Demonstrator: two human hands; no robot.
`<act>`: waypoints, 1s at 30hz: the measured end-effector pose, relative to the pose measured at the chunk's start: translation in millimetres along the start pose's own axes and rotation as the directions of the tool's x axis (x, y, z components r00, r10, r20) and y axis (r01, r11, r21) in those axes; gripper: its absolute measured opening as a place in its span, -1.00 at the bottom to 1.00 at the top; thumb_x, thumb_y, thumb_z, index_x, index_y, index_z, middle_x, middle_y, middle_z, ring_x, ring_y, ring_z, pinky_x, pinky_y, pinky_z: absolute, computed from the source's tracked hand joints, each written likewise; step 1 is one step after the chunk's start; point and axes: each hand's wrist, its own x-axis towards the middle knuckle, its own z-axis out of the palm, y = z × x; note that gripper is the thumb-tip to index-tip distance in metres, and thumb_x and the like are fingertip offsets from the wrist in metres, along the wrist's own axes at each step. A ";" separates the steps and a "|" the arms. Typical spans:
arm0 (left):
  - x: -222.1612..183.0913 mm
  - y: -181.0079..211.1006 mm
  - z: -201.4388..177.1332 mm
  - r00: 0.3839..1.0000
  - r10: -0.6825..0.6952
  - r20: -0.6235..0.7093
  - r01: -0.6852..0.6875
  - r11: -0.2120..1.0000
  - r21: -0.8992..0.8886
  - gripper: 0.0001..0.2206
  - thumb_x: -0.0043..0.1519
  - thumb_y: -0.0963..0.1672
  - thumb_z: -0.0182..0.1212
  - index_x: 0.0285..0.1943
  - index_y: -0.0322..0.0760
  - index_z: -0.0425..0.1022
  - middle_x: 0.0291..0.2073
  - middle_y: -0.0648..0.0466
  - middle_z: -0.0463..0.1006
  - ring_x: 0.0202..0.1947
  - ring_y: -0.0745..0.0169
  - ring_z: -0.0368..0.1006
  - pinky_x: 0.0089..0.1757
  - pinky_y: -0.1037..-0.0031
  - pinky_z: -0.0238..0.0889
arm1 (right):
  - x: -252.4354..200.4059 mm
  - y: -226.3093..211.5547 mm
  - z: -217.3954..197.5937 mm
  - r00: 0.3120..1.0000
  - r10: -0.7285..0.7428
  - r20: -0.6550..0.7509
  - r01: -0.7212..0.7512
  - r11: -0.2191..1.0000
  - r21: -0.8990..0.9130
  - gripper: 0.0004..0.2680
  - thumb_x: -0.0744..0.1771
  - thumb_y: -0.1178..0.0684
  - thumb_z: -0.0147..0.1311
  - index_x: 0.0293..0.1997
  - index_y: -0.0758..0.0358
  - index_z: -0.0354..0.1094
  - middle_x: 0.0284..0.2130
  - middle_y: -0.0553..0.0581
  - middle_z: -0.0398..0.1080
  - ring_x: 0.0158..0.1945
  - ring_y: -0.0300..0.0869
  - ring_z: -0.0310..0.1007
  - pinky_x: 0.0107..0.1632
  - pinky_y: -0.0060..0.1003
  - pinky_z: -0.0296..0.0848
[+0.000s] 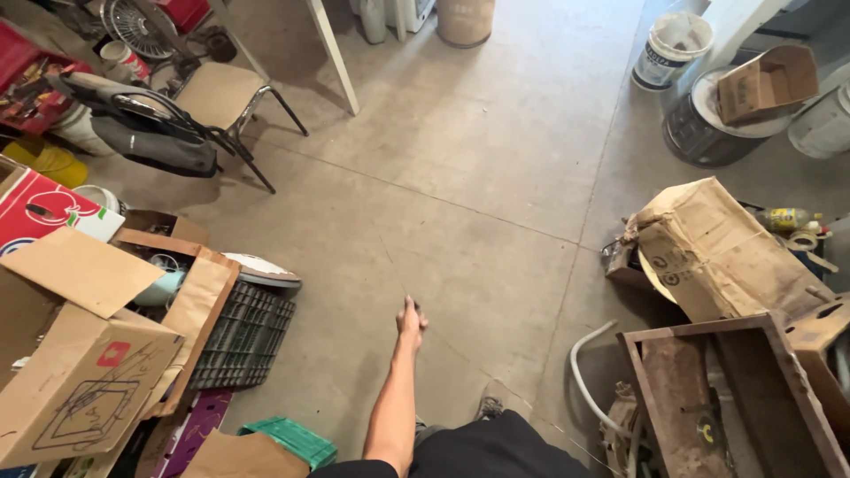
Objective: Repairing a small electronic component by manipulating wires and using hand tools like pliers and a screwdriver
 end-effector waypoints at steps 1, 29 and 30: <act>-5.2 -12.0 -16.6 0.998 -0.053 -0.044 0.055 0.997 0.049 -0.62 0.34 0.08 0.15 -0.33 -0.26 0.32 -0.63 0.15 0.20 -0.73 0.36 0.21 -0.70 0.58 0.11 | 5.7 0.7 18.7 1.000 -0.001 0.019 0.001 1.000 -0.017 -0.72 0.32 0.04 0.11 0.14 0.08 0.24 0.04 0.01 0.34 0.07 -0.29 0.31 0.07 -0.37 0.24; -348.2 254.2 -47.2 0.906 0.236 0.350 -0.420 0.594 0.686 -0.29 0.21 0.30 -0.06 0.45 0.02 0.29 0.43 -0.04 0.28 0.43 -0.09 0.15 0.32 0.09 0.03 | -25.0 -82.6 500.2 0.801 -0.079 0.593 0.165 0.982 -0.092 -0.71 0.24 0.23 0.34 0.02 0.40 0.42 -0.23 0.24 0.44 -0.37 -0.09 0.57 -0.22 -0.20 0.67; -344.5 241.5 -41.0 0.905 0.237 0.354 -0.423 0.593 0.684 -0.29 0.21 0.30 -0.06 0.45 0.02 0.29 0.43 -0.04 0.28 0.43 -0.09 0.15 0.32 0.09 0.03 | -25.4 -81.0 502.8 0.803 -0.081 0.591 0.167 0.982 -0.092 -0.71 0.24 0.23 0.34 0.02 0.40 0.42 -0.23 0.24 0.44 -0.37 -0.09 0.57 -0.22 -0.20 0.67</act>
